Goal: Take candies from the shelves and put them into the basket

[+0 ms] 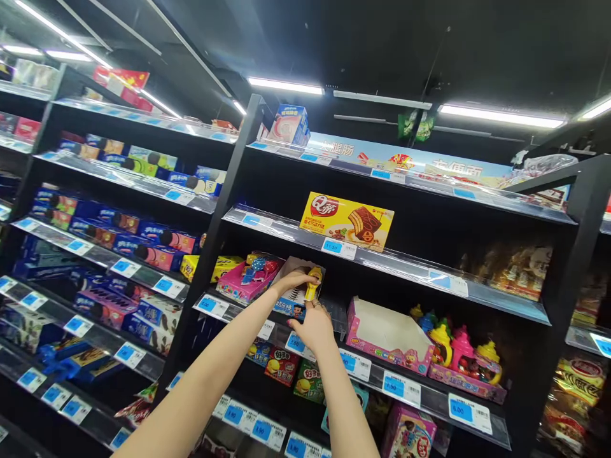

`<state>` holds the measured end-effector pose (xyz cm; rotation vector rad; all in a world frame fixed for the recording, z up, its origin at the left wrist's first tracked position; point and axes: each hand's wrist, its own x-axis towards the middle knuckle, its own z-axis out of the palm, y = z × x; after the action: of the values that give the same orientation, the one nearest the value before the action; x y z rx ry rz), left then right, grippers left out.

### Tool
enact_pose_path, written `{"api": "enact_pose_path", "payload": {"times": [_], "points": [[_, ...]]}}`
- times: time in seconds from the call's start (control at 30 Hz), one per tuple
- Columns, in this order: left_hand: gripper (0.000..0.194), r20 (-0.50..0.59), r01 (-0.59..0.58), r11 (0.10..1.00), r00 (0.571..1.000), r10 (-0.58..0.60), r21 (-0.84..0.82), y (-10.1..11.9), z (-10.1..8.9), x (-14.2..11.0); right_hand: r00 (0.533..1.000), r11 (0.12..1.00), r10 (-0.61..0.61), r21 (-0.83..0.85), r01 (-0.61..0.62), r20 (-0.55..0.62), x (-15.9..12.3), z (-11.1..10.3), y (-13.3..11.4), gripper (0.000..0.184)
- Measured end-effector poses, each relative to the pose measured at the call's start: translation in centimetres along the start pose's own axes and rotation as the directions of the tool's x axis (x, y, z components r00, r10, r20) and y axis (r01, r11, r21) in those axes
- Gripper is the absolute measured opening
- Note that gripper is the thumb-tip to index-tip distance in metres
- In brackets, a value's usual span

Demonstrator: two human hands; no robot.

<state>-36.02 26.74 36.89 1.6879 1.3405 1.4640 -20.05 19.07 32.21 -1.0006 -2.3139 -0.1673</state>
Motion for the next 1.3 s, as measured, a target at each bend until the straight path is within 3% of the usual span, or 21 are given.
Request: {"api": "enact_pose_path", "payload": {"times": [0.17,0.27,0.43,0.57,0.7,0.87,1.13,1.3], "points": [[0.042,0.011,-0.064,0.998,0.998,0.064,-0.001,0.7,0.0,0.1,0.999,1.000,-0.008,0.000,0.008,0.047,0.6,-0.7,0.6,0.049],[0.033,-0.001,-0.023,1.000,1.000,0.023,-0.008,0.1,-0.2,0.1,0.998,1.000,-0.020,0.014,0.019,0.062,0.7,-0.7,0.8,0.049],[0.036,0.020,0.020,0.999,1.000,-0.020,0.032,-0.1,0.1,0.4,0.998,1.000,-0.015,0.020,0.014,0.056,0.6,-0.7,0.8,0.051],[0.054,0.098,-0.054,0.995,0.994,0.046,0.085,0.6,0.6,0.2,1.000,1.000,-0.001,0.014,0.000,0.025,0.0,-0.3,0.5,0.052],[0.070,0.101,-0.088,0.988,0.992,0.075,0.128,0.6,0.7,0.0,0.996,0.996,-0.049,-0.079,0.044,-0.073,-0.3,0.7,-0.6,0.054],[0.059,0.098,-0.079,0.990,0.993,0.067,0.119,0.0,0.3,-0.2,0.996,0.991,-0.077,-0.111,0.071,-0.052,0.7,1.4,-1.8,0.067],[0.026,0.098,0.004,1.000,0.995,-0.005,0.009,-0.3,0.0,1.2,0.996,0.992,-0.084,-0.097,0.083,-0.012,1.4,1.2,-1.7,0.058],[0.029,0.081,0.015,1.000,0.997,-0.013,-0.026,0.0,0.2,1.2,0.997,0.994,-0.073,-0.080,0.074,0.010,1.4,1.0,-1.7,0.055]]}}
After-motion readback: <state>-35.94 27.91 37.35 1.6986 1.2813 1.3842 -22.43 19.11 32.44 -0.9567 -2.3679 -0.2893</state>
